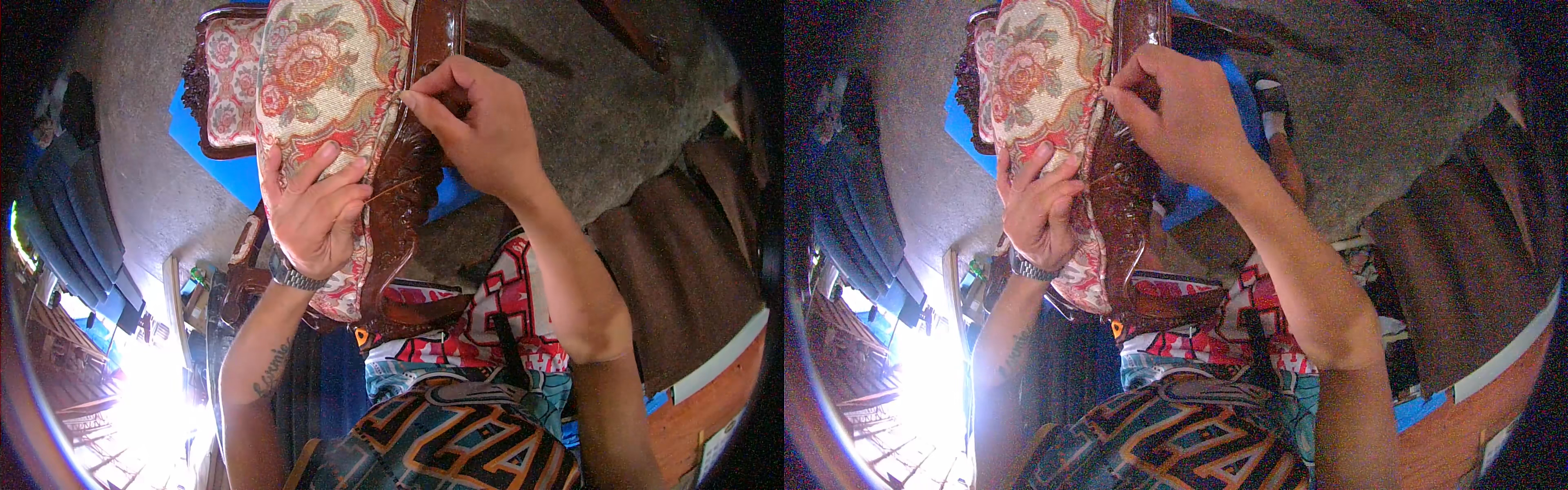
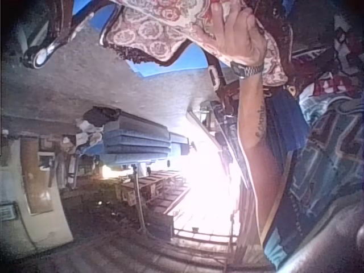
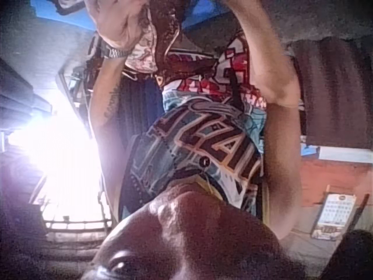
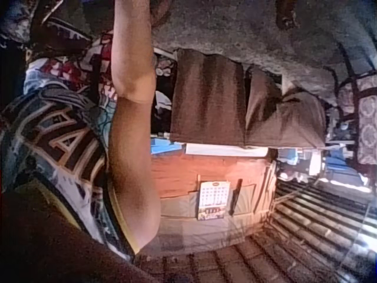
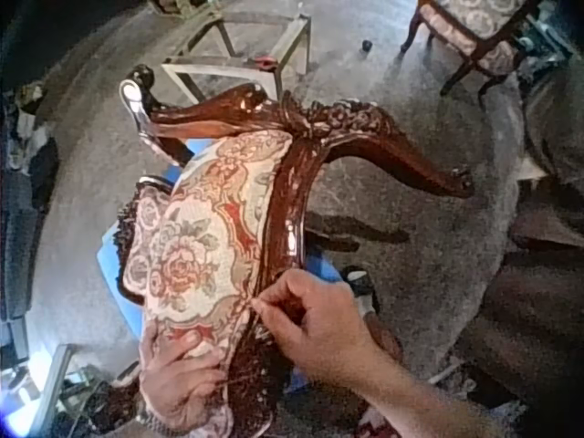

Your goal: The person uses a needle and thread to hand-sew trim onto the wooden frame of a chair, then uses a small blade to trim excess fabric along the seam.

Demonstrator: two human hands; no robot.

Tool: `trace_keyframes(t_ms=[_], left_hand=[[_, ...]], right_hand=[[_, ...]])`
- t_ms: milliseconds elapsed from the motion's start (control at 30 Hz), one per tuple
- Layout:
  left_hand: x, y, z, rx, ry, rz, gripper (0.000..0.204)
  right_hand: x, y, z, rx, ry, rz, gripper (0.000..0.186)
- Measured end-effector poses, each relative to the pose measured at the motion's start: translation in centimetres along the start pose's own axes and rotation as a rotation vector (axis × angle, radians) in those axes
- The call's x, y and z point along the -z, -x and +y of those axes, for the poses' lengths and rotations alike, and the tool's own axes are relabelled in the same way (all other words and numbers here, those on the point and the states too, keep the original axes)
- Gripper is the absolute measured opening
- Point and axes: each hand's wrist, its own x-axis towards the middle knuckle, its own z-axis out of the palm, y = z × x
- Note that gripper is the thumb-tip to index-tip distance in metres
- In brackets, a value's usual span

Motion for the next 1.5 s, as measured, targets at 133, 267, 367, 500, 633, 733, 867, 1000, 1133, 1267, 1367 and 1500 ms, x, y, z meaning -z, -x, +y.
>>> trace_keyframes(t_ms=[133,267,367,500,633,733,867,1000,1133,1267,1367,1500], left_hand=[[0.0,0.1,-0.1,-0.006,-0.008,-0.008,0.010],[0.0,0.1,-0.1,-0.017,-0.020,-0.013,0.009],[0.1,0.0,0.0,-0.024,-0.033,-0.015,0.008],[0.0,-0.2,0.0,-0.056,-0.054,-0.025,0.007],[0.0,0.0,-0.1,-0.064,-0.088,-0.037,0.007],[0.0,0.1,-0.3,-0.087,-0.088,-0.029,0.006],[0.0,0.0,-0.3,-0.152,-0.115,-0.062,0.013],[0.1,0.2,-0.2,-0.162,-0.137,-0.069,0.014],[0.0,0.2,-0.3,-0.158,-0.139,-0.048,0.024],[0.0,0.4,-0.4,-0.167,-0.144,-0.049,0.030],[-0.1,0.4,-0.4,-0.170,-0.136,-0.048,0.031],[-0.1,0.4,-0.3,-0.162,-0.129,-0.042,0.030]], right_hand=[[0.1,-1.0,0.3,0.072,-0.015,-0.129,0.019],[1.0,-1.9,-0.2,-0.009,-0.012,-0.222,0.015],[1.4,-3.0,-0.3,-0.065,-0.030,-0.298,0.021],[1.4,-3.7,0.1,-0.062,-0.051,-0.432,0.022],[1.3,-3.0,0.0,-0.044,-0.138,-0.431,0.025],[1.0,-1.0,0.4,-0.006,-0.387,-0.266,0.028],[1.1,-0.7,-0.2,-0.088,-0.160,-0.152,0.029],[0.1,-1.4,-1.4,-0.004,0.096,-0.193,0.028],[0.6,-1.4,-1.6,0.389,0.288,0.269,0.021],[0.8,1.9,-0.1,0.517,0.501,0.256,0.024],[-0.5,2.7,0.0,0.528,0.410,0.023,0.028],[-1.8,2.1,0.3,0.542,0.346,0.066,0.029]])
